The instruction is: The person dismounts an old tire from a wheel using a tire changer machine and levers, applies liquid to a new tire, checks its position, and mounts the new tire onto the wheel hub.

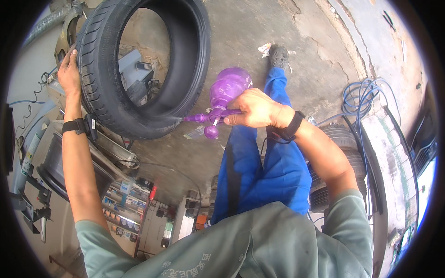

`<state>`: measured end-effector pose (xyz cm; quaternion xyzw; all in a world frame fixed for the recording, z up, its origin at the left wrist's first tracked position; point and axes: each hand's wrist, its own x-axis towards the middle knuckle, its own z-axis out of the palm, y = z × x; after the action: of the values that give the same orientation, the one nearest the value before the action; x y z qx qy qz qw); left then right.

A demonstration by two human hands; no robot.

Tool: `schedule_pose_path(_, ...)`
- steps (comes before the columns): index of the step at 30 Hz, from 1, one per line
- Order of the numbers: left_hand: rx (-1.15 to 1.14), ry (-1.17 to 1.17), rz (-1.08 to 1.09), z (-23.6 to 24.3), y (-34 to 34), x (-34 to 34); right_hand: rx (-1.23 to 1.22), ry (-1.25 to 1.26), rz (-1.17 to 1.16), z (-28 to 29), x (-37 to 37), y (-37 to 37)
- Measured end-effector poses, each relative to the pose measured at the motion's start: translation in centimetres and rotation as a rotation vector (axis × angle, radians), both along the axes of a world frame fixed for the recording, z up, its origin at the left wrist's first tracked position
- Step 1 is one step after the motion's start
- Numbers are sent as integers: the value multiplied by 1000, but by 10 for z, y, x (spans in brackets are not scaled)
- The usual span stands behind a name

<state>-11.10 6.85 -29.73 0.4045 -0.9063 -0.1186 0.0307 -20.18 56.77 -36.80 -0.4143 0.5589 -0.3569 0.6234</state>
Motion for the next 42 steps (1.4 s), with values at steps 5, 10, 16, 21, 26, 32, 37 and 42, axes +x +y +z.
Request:
schedule_pose_path(5, 7, 22, -5, 3, 11, 0, 198, 154, 157, -27, 19, 4)
schedule_pose_path(10, 16, 33, -17, 3, 26, -2, 483, 334, 243, -67, 19, 2)
schedule_pose_path(16, -2, 47, -11, 4, 43, -3, 609, 376, -94, -97, -23, 19)
schedule_pose_path(21, -10, 62, -11, 3, 54, -3, 576, 272, -456, -72, -66, 13)
schedule_pose_path(26, -32, 59, -7, 6, 70, -13, 398, 295, -539, -23, -86, 12)
schedule_pose_path(32, -5, 70, 3, 5, 64, -17, -102, 279, -368, 42, -69, 27)
schedule_pose_path(37, 2, 39, 15, 8, 62, -21, -91, 277, 116, 4, -33, 33)
schedule_pose_path(42, 11, 62, -10, 1, 61, -17, 389, 287, 245, -96, -10, -2)
